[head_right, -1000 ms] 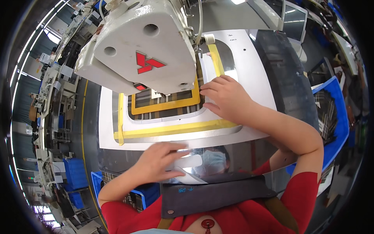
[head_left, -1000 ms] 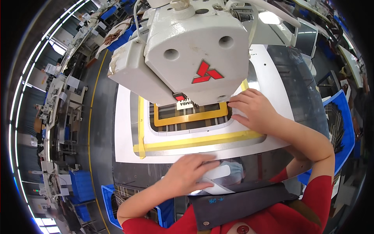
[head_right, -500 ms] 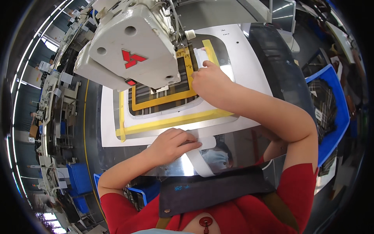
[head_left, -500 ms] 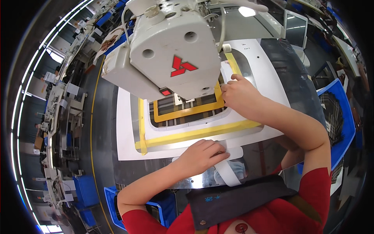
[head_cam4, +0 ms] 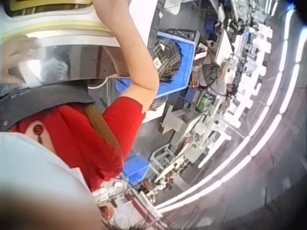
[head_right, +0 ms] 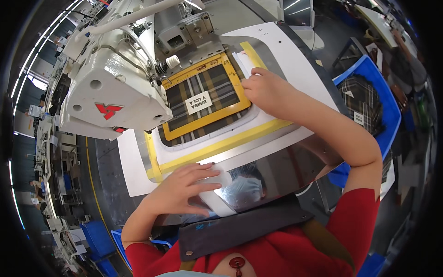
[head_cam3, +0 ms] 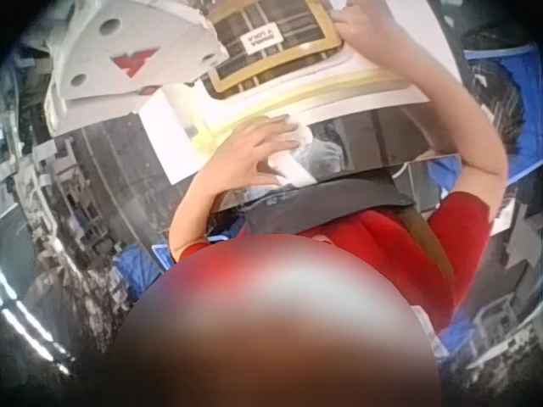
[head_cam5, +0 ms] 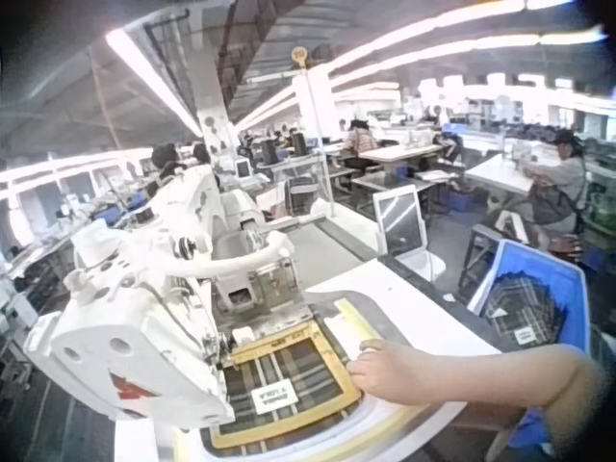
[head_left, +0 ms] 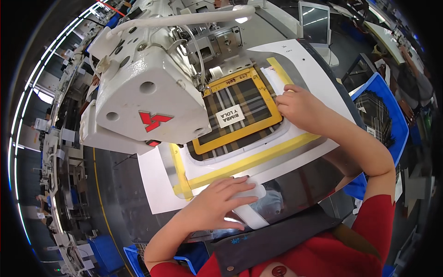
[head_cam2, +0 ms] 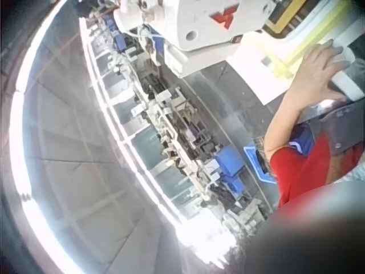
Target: Sewing labels onto leather components using an automated industrial sewing machine.
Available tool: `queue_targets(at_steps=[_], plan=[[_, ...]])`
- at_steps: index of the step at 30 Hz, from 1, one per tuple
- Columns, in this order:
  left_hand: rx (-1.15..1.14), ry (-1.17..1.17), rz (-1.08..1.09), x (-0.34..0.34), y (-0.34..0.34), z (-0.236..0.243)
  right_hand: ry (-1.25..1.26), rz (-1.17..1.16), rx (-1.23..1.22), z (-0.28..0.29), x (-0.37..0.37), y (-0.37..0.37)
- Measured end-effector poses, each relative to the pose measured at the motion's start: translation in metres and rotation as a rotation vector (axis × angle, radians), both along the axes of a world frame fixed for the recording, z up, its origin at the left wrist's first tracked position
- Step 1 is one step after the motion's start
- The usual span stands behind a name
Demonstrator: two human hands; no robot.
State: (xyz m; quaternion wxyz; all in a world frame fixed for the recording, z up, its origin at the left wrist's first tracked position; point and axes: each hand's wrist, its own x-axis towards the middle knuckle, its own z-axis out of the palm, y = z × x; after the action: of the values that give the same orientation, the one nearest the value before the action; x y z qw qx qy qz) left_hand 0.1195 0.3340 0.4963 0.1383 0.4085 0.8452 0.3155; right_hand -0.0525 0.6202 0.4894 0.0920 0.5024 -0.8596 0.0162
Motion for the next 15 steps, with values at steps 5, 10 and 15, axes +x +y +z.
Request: queue_targets(at_steps=[5,10,15], plan=[[-0.066,0.122,-0.067,0.005,0.025,-0.033,-0.043,-0.028,-0.200,-0.019,-0.006,0.032],[-0.033,0.202,-0.002,0.002,0.030,-0.031,-0.073,-0.128,-0.329,-0.019,-0.002,0.041],[0.161,0.336,0.236,-0.011,0.040,-0.007,-0.036,-0.114,-0.881,0.016,0.011,0.035]])
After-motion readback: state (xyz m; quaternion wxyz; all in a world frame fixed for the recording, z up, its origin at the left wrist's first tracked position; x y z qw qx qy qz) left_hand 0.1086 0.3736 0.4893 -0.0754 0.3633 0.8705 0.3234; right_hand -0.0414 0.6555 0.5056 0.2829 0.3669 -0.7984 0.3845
